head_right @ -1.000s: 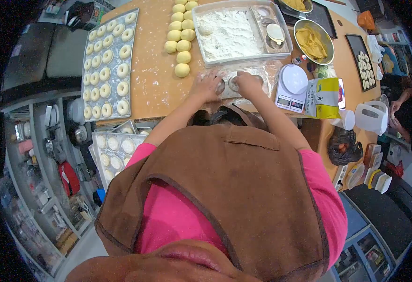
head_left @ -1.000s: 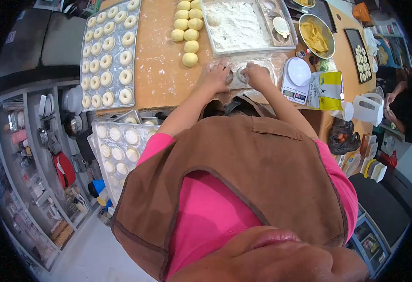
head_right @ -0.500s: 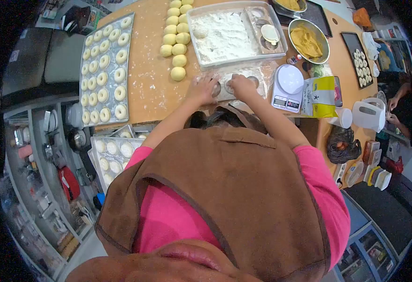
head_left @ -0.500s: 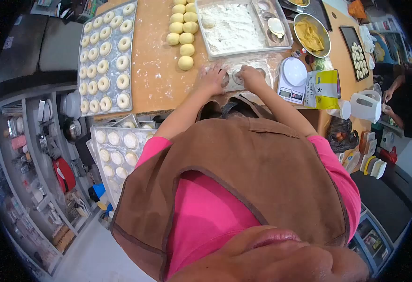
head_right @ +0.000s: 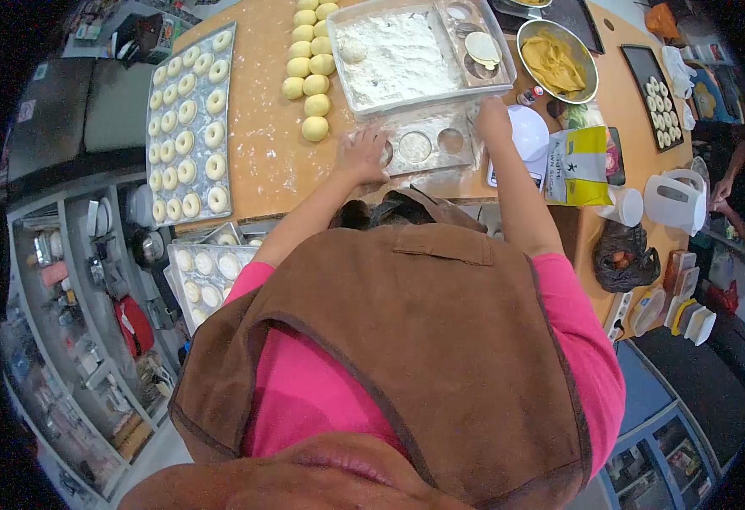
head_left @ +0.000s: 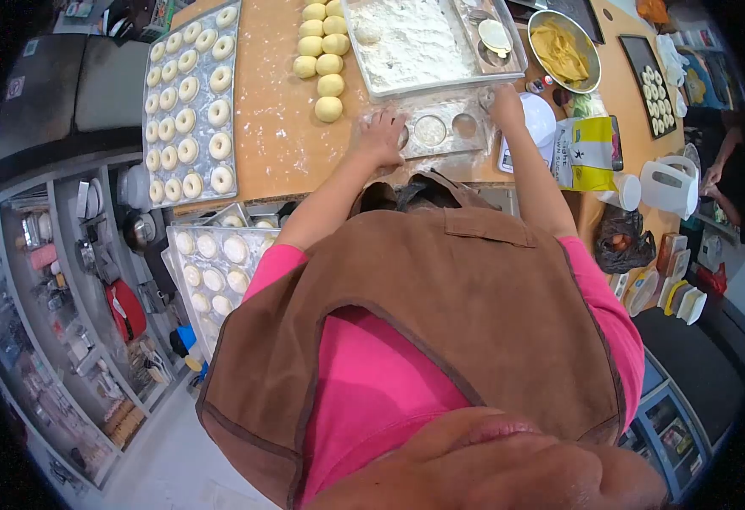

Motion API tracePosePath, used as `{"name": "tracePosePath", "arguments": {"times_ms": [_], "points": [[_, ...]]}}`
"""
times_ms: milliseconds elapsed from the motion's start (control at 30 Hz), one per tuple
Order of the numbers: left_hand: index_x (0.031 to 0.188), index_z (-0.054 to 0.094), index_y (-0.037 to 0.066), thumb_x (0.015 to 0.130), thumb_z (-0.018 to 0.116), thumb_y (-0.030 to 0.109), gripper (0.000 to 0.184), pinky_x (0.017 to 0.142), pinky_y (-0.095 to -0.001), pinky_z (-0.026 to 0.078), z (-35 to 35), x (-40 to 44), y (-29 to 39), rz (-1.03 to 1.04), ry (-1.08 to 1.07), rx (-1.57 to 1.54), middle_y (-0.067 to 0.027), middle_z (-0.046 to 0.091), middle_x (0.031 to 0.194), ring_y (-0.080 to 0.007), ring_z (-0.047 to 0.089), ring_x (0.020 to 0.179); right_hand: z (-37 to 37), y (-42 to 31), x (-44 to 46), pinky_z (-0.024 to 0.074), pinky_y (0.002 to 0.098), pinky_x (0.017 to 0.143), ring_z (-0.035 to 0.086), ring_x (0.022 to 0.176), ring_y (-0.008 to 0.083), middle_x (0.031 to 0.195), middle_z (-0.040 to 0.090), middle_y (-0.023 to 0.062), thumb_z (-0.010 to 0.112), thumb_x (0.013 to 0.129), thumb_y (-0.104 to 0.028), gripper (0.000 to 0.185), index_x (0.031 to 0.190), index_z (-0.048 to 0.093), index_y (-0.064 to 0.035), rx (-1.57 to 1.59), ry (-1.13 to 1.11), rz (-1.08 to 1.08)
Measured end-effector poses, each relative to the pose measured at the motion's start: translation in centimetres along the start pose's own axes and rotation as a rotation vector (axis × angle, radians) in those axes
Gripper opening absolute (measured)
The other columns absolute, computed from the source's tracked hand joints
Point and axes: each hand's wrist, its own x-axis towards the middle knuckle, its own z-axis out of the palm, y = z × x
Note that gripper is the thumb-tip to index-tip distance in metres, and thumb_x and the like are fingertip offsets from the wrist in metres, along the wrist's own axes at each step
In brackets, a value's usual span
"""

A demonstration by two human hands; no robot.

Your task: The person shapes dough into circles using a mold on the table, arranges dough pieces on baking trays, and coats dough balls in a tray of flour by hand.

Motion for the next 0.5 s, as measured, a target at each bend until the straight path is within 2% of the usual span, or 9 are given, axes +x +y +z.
{"name": "tracePosePath", "arguments": {"times_ms": [33,133,167,267,300,333,367,433,500], "points": [[0.143,0.032,0.015,0.057,0.086,0.041,0.105,0.110,-0.0651,0.021,0.0,0.1,-0.1,-0.001,0.011,-0.020,-0.0151,0.025,0.153,-0.0339,0.027,0.141,-0.1,-0.1,0.2,0.0487,0.0453,0.087,0.060,0.099,0.0404,0.102,0.064,0.0243,0.057,0.075,-0.003,0.027,0.099,0.067,0.0039,-0.022,-0.017,-0.001],[0.140,0.034,0.011,0.057,0.085,0.040,0.102,0.112,-0.0610,0.021,0.7,-0.4,-0.7,0.004,0.075,-0.102,-0.0164,0.027,0.152,-0.0354,0.027,0.140,-3.3,-0.1,-1.6,0.0485,0.0439,0.087,0.061,0.097,0.0406,0.099,0.065,0.0218,0.056,0.078,-0.004,0.024,0.099,0.067,0.0025,0.193,0.372,-0.125],[0.139,0.035,0.010,0.056,0.085,0.039,0.101,0.113,-0.0590,0.020,1.1,-0.9,-1.1,0.012,0.124,-0.138,-0.0171,0.027,0.152,-0.0360,0.027,0.139,-6.5,-1.7,-2.5,0.0481,0.0436,0.086,0.061,0.095,0.0404,0.096,0.066,0.0196,0.056,0.081,-0.004,0.023,0.100,0.068,0.0015,0.282,0.340,-0.072],[0.138,0.035,0.006,0.055,0.086,0.039,0.103,0.115,-0.0533,0.020,1.9,-3.2,-2.2,0.005,0.261,-0.223,-0.0193,0.030,0.149,-0.0377,0.027,0.139,-6.0,-2.2,-3.4,0.0473,0.0454,0.086,0.061,0.096,0.0403,0.098,0.066,0.0199,0.054,0.083,-0.004,0.021,0.099,0.068,0.0006,0.419,0.328,0.018],[0.138,0.034,0.004,0.055,0.086,0.039,0.104,0.115,-0.0515,0.019,2.2,-4.2,-2.6,-0.001,0.303,-0.246,-0.0200,0.031,0.148,-0.0383,0.027,0.139,-2.8,-1.2,-3.2,0.0472,0.0462,0.086,0.061,0.098,0.0394,0.100,0.065,0.0211,0.054,0.083,-0.005,0.020,0.098,0.067,0.0006,0.293,0.192,-0.088],[0.137,0.034,0.004,0.054,0.087,0.038,0.104,0.115,-0.0511,0.019,2.7,-5.2,-3.1,-0.024,0.340,-0.259,-0.0205,0.031,0.147,-0.0386,0.027,0.138,-0.9,-2.0,-3.3,0.0476,0.0459,0.087,0.060,0.100,0.0398,0.100,0.065,0.0220,0.054,0.083,-0.005,0.019,0.097,0.066,0.0008,0.385,0.010,-0.150],[0.137,0.033,0.004,0.054,0.087,0.038,0.104,0.115,-0.0507,0.019,3.5,-6.4,-3.8,-0.050,0.376,-0.273,-0.0211,0.032,0.147,-0.0389,0.027,0.138,0.6,-4.0,-3.5,0.0480,0.0455,0.088,0.060,0.101,0.0396,0.102,0.064,0.0217,0.055,0.082,-0.003,0.022,0.101,0.064,0.0003,0.202,-0.194,-0.163],[0.138,0.031,0.004,0.054,0.088,0.038,0.108,0.115,-0.0501,0.018,5.0,-8.7,-5.1,-0.099,0.436,-0.300,-0.0212,0.031,0.146,-0.0384,0.026,0.138,-0.3,-7.9,-4.6,0.0476,0.0461,0.090,0.060,0.104,0.0375,0.107,0.063,0.0197,0.051,0.084,-0.001,0.026,0.108,0.062,-0.0021,0.204,-0.280,-0.474],[0.141,0.027,0.004,0.053,0.089,0.039,0.113,0.115,-0.0496,0.017,6.1,-11.0,-5.9,-0.151,0.483,-0.325,-0.0204,0.030,0.147,-0.0370,0.024,0.140,-0.7,-10.5,-4.5,0.0475,0.0457,0.091,0.059,0.105,0.0364,0.107,0.062,0.0190,0.050,0.084,0.001,0.026,0.107,0.062,-0.0036,0.212,-0.383,-0.441]]}}
